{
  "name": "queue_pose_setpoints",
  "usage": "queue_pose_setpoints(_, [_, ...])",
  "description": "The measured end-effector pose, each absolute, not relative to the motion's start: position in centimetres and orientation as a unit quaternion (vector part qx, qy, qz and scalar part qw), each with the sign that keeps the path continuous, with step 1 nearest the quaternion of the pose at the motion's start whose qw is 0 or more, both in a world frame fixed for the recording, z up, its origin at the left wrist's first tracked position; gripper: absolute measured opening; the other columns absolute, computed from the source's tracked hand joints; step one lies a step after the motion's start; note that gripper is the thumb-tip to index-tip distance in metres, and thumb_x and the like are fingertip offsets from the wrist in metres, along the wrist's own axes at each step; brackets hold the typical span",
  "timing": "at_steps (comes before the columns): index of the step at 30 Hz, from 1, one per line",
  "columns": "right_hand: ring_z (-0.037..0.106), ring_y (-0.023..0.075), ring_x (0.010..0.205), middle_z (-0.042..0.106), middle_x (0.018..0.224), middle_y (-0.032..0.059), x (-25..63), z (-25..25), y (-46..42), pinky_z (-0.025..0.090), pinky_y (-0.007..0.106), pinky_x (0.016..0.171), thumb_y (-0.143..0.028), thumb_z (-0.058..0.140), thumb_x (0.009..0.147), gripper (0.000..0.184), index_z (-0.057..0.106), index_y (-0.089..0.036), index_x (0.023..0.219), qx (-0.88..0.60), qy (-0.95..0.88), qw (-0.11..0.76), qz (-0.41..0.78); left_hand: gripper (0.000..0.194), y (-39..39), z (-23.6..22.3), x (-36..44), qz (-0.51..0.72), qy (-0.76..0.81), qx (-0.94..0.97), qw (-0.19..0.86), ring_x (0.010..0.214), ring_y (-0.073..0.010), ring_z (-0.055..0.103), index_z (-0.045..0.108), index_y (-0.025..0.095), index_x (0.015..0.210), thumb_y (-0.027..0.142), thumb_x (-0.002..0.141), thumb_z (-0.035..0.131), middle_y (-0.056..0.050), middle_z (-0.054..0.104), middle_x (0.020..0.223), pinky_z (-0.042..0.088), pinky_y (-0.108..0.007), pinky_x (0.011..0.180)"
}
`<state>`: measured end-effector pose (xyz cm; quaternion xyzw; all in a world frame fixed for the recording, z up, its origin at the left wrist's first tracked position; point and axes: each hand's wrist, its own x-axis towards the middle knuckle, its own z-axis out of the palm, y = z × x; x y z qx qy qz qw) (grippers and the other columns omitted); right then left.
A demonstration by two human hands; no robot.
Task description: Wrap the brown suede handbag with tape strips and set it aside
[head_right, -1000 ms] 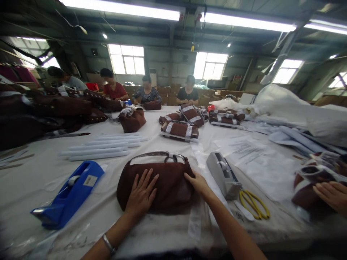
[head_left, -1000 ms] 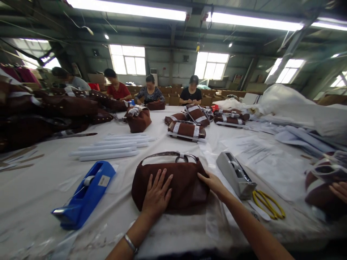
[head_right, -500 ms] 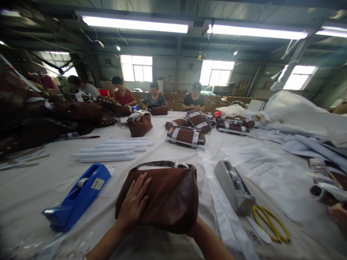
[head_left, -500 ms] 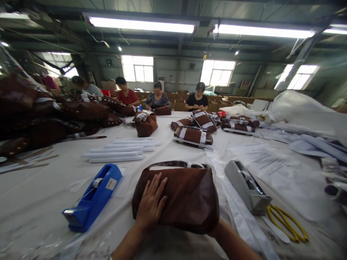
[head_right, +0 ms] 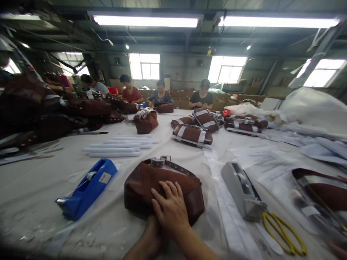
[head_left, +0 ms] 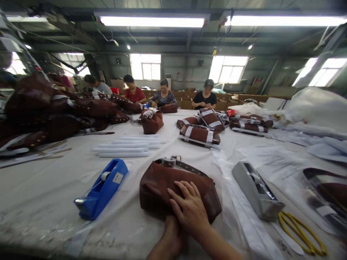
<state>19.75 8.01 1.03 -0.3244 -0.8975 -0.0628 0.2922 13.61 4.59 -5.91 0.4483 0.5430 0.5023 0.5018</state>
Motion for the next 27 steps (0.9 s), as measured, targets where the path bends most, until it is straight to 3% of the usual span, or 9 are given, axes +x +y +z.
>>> queue_pose_setpoints(3, [0.041, 0.0319, 0.141, 0.048, 0.151, 0.0025, 20.6, -1.2, 8.5, 0.034, 0.059, 0.114, -0.038, 0.054, 0.098, 0.039, 0.058, -0.038, 0.136, -0.312, -0.910, 0.269, -0.040, 0.060, 0.5, -4.7, 11.9, 0.450, 0.516, 0.391, 0.615, 0.114, -0.0256, 0.067, 0.058, 0.013, 0.132, 0.052, 0.099, 0.027, -0.016, 0.069, 0.122, 0.057, -0.041, 0.093])
queue_pose_setpoints(6, [0.036, 0.0316, 0.145, 0.041, 0.156, 0.0027, 21.6, -2.3, 8.4, 0.032, 0.061, 0.115, -0.034, 0.054, 0.098, 0.042, 0.054, -0.037, 0.139, -0.285, -0.925, 0.248, -0.031, 0.046, -2.8, -1.4, 8.6, 0.294, 0.491, 0.432, 0.697, 0.084, -0.0240, 0.075, 0.066, 0.016, 0.119, 0.049, 0.090, 0.054, -0.011, 0.076, 0.102, 0.060, -0.034, 0.070])
queue_pose_setpoints(8, [0.035, 0.0316, 0.145, 0.039, 0.158, 0.0034, 22.1, -2.8, 8.2, 0.031, 0.062, 0.115, -0.032, 0.054, 0.098, 0.044, 0.051, -0.036, 0.142, -0.266, -0.933, 0.240, -0.033, 0.039, -3.1, 1.2, 5.6, 0.312, 0.582, 0.550, 0.511, 0.070, -0.0193, 0.073, 0.074, 0.018, 0.094, 0.049, 0.095, 0.050, -0.007, 0.076, 0.082, 0.059, -0.030, 0.067])
queue_pose_setpoints(10, [0.036, 0.0313, 0.145, 0.040, 0.157, 0.0040, 22.3, -3.0, 8.0, 0.031, 0.062, 0.116, -0.029, 0.053, 0.098, 0.045, 0.050, -0.034, 0.143, -0.256, -0.937, 0.237, -0.032, 0.029, -1.9, 2.8, 2.5, 0.358, 0.609, 0.675, 0.214, 0.098, -0.0217, 0.072, 0.072, 0.024, 0.110, 0.041, 0.096, 0.053, -0.006, 0.076, 0.107, 0.057, -0.035, 0.090])
queue_pose_setpoints(13, [0.044, 0.0290, 0.140, 0.048, 0.151, 0.0036, 22.4, -2.3, 7.9, 0.035, 0.057, 0.116, -0.028, 0.052, 0.099, 0.040, 0.057, -0.031, 0.138, -0.237, -0.938, 0.252, -0.012, 0.051, 0.7, 2.0, -1.4, 0.241, 0.533, 0.811, -0.026, 0.138, -0.0268, 0.047, 0.049, 0.030, 0.144, 0.024, 0.094, 0.057, -0.004, 0.053, 0.147, 0.041, -0.049, 0.114])
queue_pose_setpoints(17, [0.062, 0.0191, 0.123, 0.068, 0.130, 0.0006, 23.0, 0.4, 8.5, 0.049, 0.037, 0.106, -0.031, 0.053, 0.099, 0.029, 0.068, -0.028, 0.124, -0.216, -0.938, 0.266, 0.050, 0.056, 1.6, -3.1, -3.4, 0.239, 0.488, 0.825, -0.153, 0.132, -0.0169, 0.053, 0.044, 0.026, 0.147, 0.004, 0.095, 0.039, -0.002, 0.060, 0.140, 0.051, -0.034, 0.106])
queue_pose_setpoints(19, [0.060, 0.0194, 0.124, 0.068, 0.130, 0.0009, 23.4, 1.4, 9.1, 0.045, 0.038, 0.111, -0.030, 0.054, 0.099, 0.032, 0.065, -0.028, 0.128, -0.227, -0.937, 0.265, 0.033, 0.056, 1.1, -5.2, -3.3, 0.252, 0.503, 0.806, -0.183, 0.132, -0.0169, 0.053, 0.043, 0.025, 0.147, 0.003, 0.096, 0.037, -0.002, 0.060, 0.139, 0.051, -0.036, 0.107])
queue_pose_setpoints(23, [0.034, 0.0348, 0.145, 0.038, 0.158, 0.0087, 23.8, 0.6, 10.1, 0.024, 0.062, 0.118, -0.038, 0.059, 0.095, 0.059, 0.042, -0.027, 0.150, -0.315, -0.921, 0.216, -0.070, 0.064, 0.0, -6.6, -2.8, 0.230, 0.522, 0.800, -0.184, 0.137, -0.0175, 0.048, 0.042, 0.024, 0.148, -0.003, 0.092, 0.031, 0.000, 0.055, 0.145, 0.049, -0.039, 0.109])
queue_pose_setpoints(27, [0.022, 0.0369, 0.150, 0.022, 0.164, 0.0089, 23.9, -2.3, 10.1, 0.020, 0.062, 0.118, -0.040, 0.058, 0.094, 0.069, 0.027, -0.030, 0.156, -0.349, -0.914, 0.180, -0.101, 0.070, -0.6, -5.7, -2.3, 0.207, 0.524, 0.811, -0.154, 0.139, -0.0203, 0.045, 0.041, 0.022, 0.149, -0.004, 0.085, 0.032, -0.002, 0.050, 0.149, 0.048, -0.041, 0.110])
